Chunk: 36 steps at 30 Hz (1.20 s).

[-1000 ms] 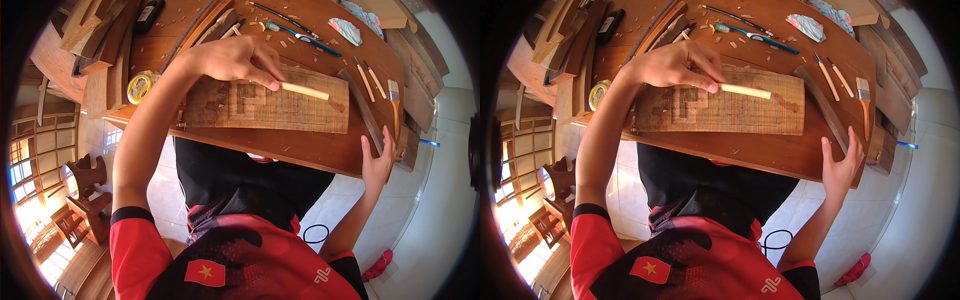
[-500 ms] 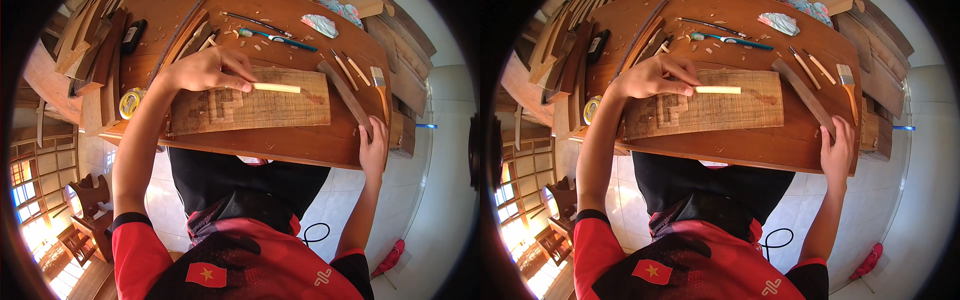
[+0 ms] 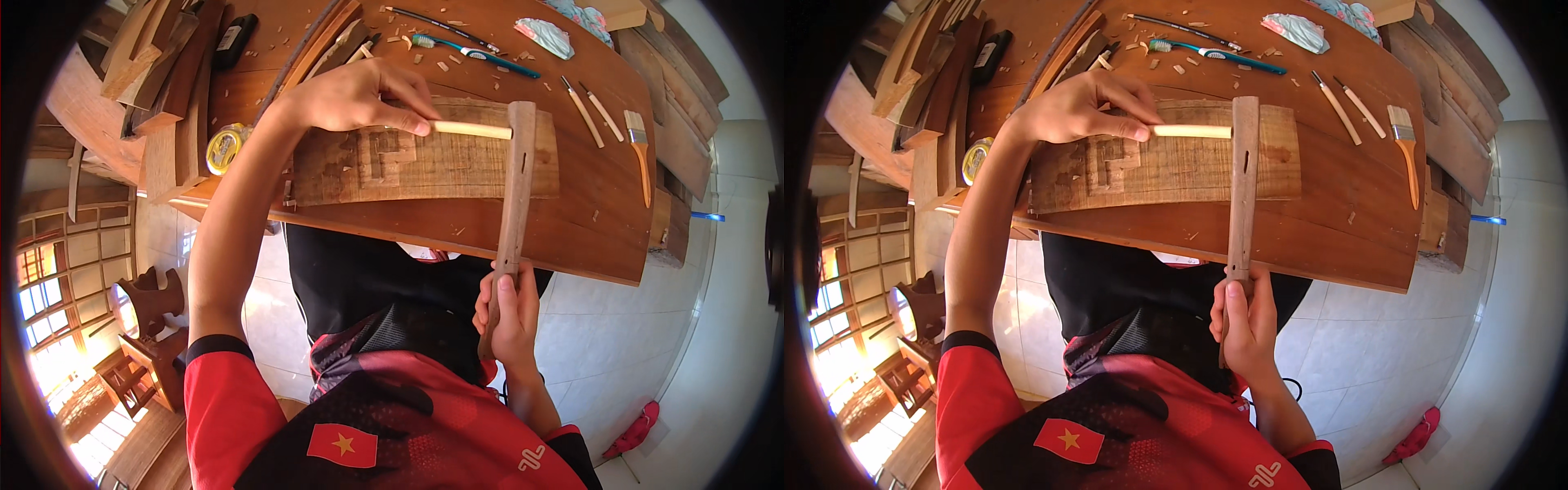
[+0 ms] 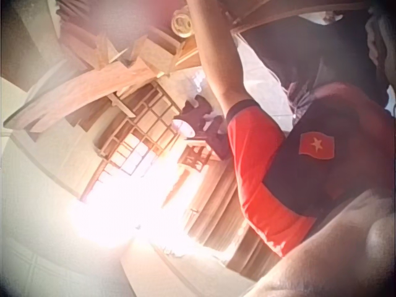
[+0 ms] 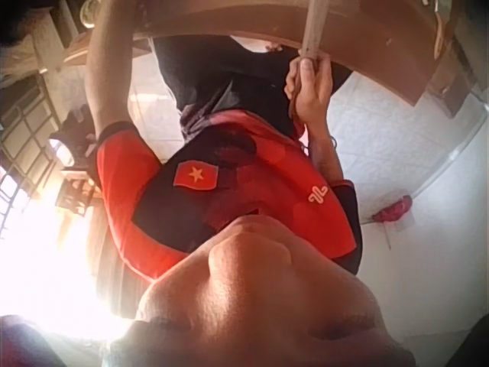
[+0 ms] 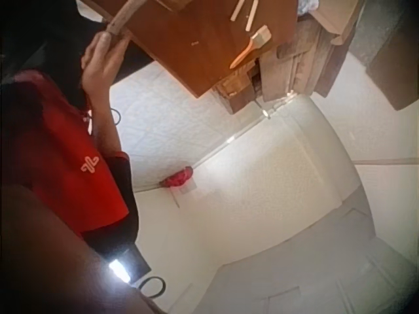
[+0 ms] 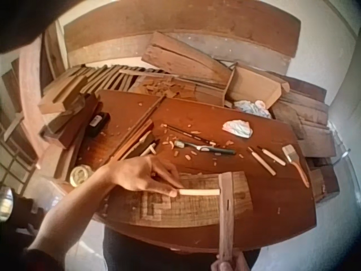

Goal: The person uses a wooden mallet to repeatedly strike a small cylindrical piece of light-colored wood held against a wooden workbench. After several strikes, the person picks up a pencil and draws a curved outline on the workbench surface.

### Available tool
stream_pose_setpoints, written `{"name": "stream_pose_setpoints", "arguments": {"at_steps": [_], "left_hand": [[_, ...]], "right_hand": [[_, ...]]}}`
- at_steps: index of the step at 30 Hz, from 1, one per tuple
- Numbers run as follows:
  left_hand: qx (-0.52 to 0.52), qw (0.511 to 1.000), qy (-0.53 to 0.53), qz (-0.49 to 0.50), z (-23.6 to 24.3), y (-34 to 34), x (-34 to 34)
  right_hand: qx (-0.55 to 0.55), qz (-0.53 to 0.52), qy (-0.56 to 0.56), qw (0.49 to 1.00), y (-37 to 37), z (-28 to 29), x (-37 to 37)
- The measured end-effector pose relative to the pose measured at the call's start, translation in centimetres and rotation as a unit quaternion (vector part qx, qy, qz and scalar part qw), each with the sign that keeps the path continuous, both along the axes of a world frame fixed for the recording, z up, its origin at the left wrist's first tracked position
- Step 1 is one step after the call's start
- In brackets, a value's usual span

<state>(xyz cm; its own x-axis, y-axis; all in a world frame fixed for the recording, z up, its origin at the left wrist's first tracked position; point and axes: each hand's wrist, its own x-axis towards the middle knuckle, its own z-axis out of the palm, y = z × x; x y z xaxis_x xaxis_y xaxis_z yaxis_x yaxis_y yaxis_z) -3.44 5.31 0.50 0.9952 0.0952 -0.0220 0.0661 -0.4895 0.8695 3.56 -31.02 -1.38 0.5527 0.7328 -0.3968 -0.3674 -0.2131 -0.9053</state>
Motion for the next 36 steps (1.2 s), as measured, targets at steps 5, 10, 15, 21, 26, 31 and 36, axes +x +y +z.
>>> {"name": "stream_pose_setpoints", "arguments": {"at_steps": [5, 10, 15, 21, 26, 31, 36], "left_hand": [[-0.004, 1.0, -0.003, 0.007, -0.2, 0.2, -0.1], [0.009, 1.0, -0.018, 0.013, -0.2, 0.0, -0.1], [0.011, 1.0, -0.022, 0.013, -0.5, 0.1, -0.1], [0.021, 1.0, -0.006, 0.014, -0.4, 0.1, -0.1], [0.032, 0.999, -0.005, 0.012, -0.4, 0.4, -0.2], [0.036, 0.999, 0.012, 0.012, -0.5, 0.6, -0.4], [0.029, 0.999, 0.014, 0.012, -0.4, 0.6, -0.2]], "right_hand": [[0.012, -0.001, -0.02, 1.0, -0.7, -0.5, -0.4], [0.022, -0.011, -0.013, 1.0, -0.7, -0.7, -1.2], [0.025, -0.012, -0.018, 0.999, -0.6, -0.9, -1.6], [0.025, -0.025, -0.012, 0.999, -0.4, -1.2, -1.8], [0.008, -0.006, -0.008, 1.0, -0.3, -1.4, -2.0], [0.031, -0.029, -0.008, 0.999, 0.0, -1.7, -2.8], [0.029, -0.026, 0.01, 0.999, 0.2, -1.4, -2.6]]}}
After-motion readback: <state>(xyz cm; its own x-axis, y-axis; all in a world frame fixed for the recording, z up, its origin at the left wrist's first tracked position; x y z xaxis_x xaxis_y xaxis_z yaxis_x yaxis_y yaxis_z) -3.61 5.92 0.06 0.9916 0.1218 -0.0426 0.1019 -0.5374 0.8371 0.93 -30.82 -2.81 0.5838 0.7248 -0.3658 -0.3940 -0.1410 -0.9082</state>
